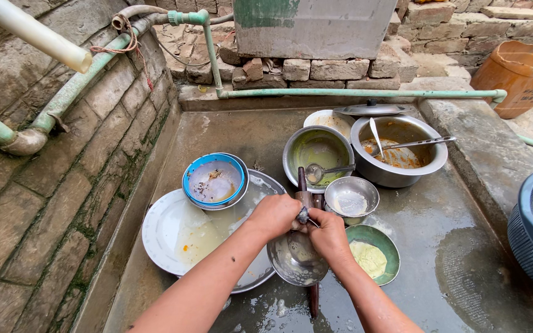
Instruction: The person washes dishes at an outdoor concrete washing area, scrubbing a metal bowl with a soapy scrubber, rubbing its inside and outside, then setting it aside and picking up a large plate to scrub. At the end they turn on the tap and rinse their hands under running water.
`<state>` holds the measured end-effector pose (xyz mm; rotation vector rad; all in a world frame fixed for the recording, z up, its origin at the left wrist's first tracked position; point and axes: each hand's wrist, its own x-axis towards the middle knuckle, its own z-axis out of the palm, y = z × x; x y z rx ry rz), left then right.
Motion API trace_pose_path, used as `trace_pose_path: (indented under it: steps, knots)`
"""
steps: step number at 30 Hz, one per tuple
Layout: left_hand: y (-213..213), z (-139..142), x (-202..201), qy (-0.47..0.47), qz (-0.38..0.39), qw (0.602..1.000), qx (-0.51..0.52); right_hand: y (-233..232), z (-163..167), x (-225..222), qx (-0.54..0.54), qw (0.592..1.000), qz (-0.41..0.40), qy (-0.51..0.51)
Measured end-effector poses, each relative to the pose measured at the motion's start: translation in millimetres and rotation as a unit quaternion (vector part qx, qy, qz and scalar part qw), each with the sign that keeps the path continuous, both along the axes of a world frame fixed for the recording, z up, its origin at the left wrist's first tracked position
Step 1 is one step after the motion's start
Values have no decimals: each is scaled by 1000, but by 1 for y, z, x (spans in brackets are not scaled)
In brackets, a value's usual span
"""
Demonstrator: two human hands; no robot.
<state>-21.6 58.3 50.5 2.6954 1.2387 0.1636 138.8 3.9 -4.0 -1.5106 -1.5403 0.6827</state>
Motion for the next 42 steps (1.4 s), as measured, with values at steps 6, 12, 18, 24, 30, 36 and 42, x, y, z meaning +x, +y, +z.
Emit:
trace_pose_path:
  steps: [6,12,18,24,30,36,42]
  knots:
    - [7,-7,-2,59,76,992,-76,-7,17,-2,105,992,64,-28]
    - [5,-6,-19,-47,108,982,-147,-13,47,-1,120,992,24,19]
    - [2,-21,-21,-276,187,878,-344,-13,72,1,127,987,-37,88]
    - [-33,-71,27,-533,273,606,-524,2,68,9,207,956,-34,204]
    - [-34,-85,24,-518,264,614,-534,2,46,16,199,957,-44,209]
    - [4,-49,-13,-78,138,984,-86,0,44,20,173,976,99,-90]
    - [-2,-25,-7,6,104,994,-40,-4,43,10,167,976,118,-81]
